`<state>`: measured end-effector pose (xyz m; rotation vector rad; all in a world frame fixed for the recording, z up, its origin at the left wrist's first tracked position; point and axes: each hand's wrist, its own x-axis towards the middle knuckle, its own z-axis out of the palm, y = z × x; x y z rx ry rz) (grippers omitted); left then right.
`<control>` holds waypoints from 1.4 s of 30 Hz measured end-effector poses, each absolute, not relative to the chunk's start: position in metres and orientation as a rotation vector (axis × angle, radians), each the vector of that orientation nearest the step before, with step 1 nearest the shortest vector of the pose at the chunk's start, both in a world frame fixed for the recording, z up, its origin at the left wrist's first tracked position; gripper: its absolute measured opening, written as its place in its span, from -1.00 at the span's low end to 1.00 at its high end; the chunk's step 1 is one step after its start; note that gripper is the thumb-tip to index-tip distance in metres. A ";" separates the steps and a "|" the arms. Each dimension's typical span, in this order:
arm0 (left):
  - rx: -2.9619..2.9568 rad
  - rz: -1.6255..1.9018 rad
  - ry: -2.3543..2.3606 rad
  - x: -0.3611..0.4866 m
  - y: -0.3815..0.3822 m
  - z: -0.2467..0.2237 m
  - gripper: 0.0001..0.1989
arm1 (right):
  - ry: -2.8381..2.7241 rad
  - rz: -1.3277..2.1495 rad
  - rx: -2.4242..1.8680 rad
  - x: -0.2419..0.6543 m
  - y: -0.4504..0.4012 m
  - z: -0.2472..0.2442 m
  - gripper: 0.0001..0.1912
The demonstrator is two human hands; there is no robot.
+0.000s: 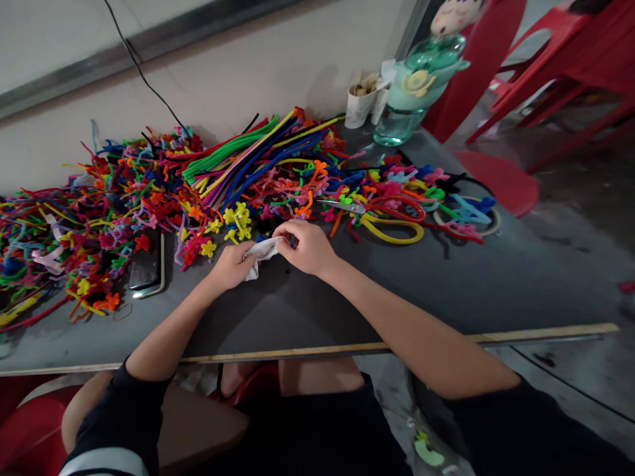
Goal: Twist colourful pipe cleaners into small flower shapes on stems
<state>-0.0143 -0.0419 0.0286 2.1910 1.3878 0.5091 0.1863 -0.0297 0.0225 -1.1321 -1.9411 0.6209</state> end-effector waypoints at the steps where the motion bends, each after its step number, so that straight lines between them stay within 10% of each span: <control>1: 2.201 0.530 1.406 -0.013 -0.042 0.028 -0.78 | -1.962 0.683 -1.111 0.186 -0.030 0.022 -0.84; 15: 2.440 0.838 1.275 0.004 -0.065 -0.008 -0.24 | -1.899 1.316 -0.788 0.162 -0.049 0.002 -0.19; 19: 2.451 0.958 1.243 0.002 -0.064 -0.004 -0.03 | -1.652 1.561 -0.751 0.156 -0.049 -0.001 -0.28; 27: 2.547 1.066 1.182 -0.008 -0.043 0.007 -0.64 | -1.443 1.581 -0.872 0.158 -0.038 -0.013 -0.58; 35: 2.502 1.260 1.145 -0.006 -0.041 0.014 -0.88 | -1.255 1.796 -0.781 0.157 -0.042 -0.008 -0.41; 42: 2.648 1.196 1.213 -0.008 -0.048 0.016 -0.86 | -1.333 1.453 -0.947 0.163 -0.028 -0.001 -0.78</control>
